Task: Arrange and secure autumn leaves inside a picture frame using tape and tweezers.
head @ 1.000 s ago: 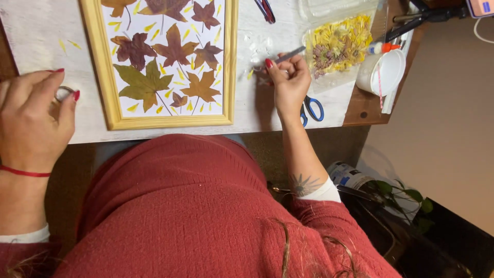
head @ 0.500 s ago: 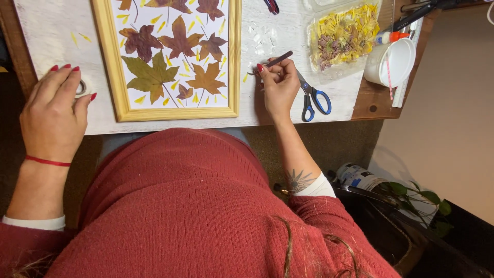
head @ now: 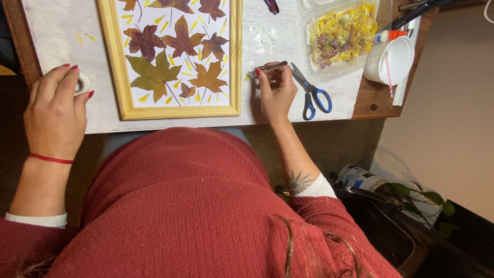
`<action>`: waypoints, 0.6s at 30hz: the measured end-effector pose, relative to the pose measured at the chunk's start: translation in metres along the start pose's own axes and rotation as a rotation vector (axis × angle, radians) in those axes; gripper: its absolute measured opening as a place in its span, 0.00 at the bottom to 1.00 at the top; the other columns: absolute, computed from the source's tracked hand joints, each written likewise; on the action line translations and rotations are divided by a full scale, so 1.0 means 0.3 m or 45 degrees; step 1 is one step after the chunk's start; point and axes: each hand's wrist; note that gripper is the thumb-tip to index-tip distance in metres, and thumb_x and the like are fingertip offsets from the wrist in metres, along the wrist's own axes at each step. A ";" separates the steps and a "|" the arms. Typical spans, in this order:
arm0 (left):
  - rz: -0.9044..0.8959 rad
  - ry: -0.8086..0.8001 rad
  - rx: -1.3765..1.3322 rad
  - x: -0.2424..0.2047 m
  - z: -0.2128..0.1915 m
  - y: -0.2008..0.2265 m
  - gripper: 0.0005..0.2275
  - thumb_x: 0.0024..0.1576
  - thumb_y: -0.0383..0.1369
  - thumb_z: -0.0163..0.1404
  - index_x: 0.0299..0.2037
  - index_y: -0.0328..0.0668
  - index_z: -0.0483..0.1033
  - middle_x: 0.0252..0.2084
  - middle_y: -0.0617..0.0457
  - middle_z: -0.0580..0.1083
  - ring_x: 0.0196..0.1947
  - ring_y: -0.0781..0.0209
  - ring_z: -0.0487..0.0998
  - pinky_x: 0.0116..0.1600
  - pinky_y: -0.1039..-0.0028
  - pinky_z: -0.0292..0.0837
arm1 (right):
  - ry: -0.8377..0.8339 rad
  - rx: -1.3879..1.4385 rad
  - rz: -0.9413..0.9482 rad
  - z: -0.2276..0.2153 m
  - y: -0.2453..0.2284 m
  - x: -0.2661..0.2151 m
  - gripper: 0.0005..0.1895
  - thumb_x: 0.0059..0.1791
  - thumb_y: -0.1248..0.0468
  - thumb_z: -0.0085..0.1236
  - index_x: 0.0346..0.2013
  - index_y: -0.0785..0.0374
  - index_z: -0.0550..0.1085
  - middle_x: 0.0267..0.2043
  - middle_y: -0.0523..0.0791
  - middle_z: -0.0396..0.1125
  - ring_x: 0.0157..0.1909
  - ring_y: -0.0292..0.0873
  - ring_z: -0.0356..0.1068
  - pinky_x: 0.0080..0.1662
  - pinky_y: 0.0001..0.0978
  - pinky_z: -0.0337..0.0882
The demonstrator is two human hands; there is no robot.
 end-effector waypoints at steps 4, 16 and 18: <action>-0.009 0.004 0.022 -0.013 -0.003 -0.003 0.16 0.63 0.23 0.60 0.60 0.34 0.73 0.60 0.47 0.71 0.63 0.49 0.73 0.66 0.66 0.72 | 0.014 -0.085 -0.287 0.003 0.015 -0.031 0.07 0.54 0.72 0.62 0.44 0.67 0.72 0.45 0.48 0.74 0.42 0.38 0.80 0.40 0.26 0.83; -0.008 0.054 -0.023 -0.007 -0.052 0.013 0.16 0.64 0.23 0.61 0.62 0.34 0.74 0.62 0.46 0.72 0.60 0.47 0.74 0.63 0.64 0.73 | 0.146 0.049 -0.274 0.005 0.060 -0.056 0.09 0.53 0.73 0.63 0.46 0.68 0.72 0.44 0.48 0.74 0.43 0.37 0.78 0.42 0.27 0.81; 0.002 0.066 0.009 -0.004 -0.060 0.017 0.17 0.64 0.23 0.61 0.62 0.35 0.75 0.62 0.46 0.71 0.59 0.46 0.74 0.62 0.64 0.74 | 0.159 0.267 -0.073 -0.007 0.098 -0.050 0.11 0.54 0.72 0.63 0.48 0.69 0.71 0.42 0.46 0.73 0.42 0.33 0.74 0.42 0.24 0.75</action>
Point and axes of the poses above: each hand's wrist, its own x-axis towards the middle knuckle, its own z-axis out of the palm, y = z × x
